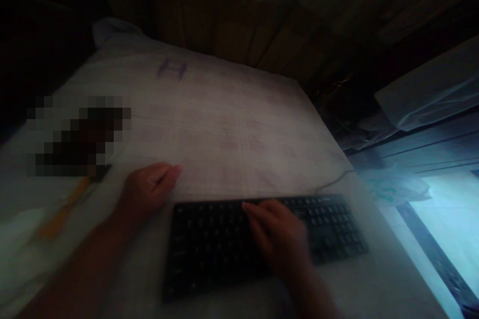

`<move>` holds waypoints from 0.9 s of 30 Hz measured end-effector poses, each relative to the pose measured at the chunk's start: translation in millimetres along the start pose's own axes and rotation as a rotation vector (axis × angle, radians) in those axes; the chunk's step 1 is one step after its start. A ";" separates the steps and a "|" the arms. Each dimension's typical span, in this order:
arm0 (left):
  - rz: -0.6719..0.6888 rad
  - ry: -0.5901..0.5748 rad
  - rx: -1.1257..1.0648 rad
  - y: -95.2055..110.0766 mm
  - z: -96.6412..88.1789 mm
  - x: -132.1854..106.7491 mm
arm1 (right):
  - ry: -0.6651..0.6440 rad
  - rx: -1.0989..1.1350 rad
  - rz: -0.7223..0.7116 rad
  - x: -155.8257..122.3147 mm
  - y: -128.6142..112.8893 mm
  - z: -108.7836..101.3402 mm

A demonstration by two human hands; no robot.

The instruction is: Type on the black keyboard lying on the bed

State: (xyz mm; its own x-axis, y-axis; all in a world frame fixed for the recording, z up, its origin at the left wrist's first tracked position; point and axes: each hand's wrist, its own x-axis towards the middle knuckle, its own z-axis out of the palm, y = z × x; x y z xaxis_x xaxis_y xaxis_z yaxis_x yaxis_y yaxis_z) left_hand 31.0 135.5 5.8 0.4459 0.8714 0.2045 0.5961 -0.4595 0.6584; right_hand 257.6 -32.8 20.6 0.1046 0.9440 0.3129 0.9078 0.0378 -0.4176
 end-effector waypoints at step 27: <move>-0.006 -0.003 0.002 0.4 -0.6 0.3 | 0.045 -0.048 0.071 -9.0 18.1 -9.8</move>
State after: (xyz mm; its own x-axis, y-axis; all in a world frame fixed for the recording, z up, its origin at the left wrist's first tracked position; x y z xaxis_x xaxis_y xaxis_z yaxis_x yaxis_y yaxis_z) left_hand 31.0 135.7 6.5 0.4445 0.8734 0.1987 0.5997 -0.4550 0.6583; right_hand 277.1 -43.8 18.6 0.1866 0.9279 0.3227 0.9159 -0.0455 -0.3988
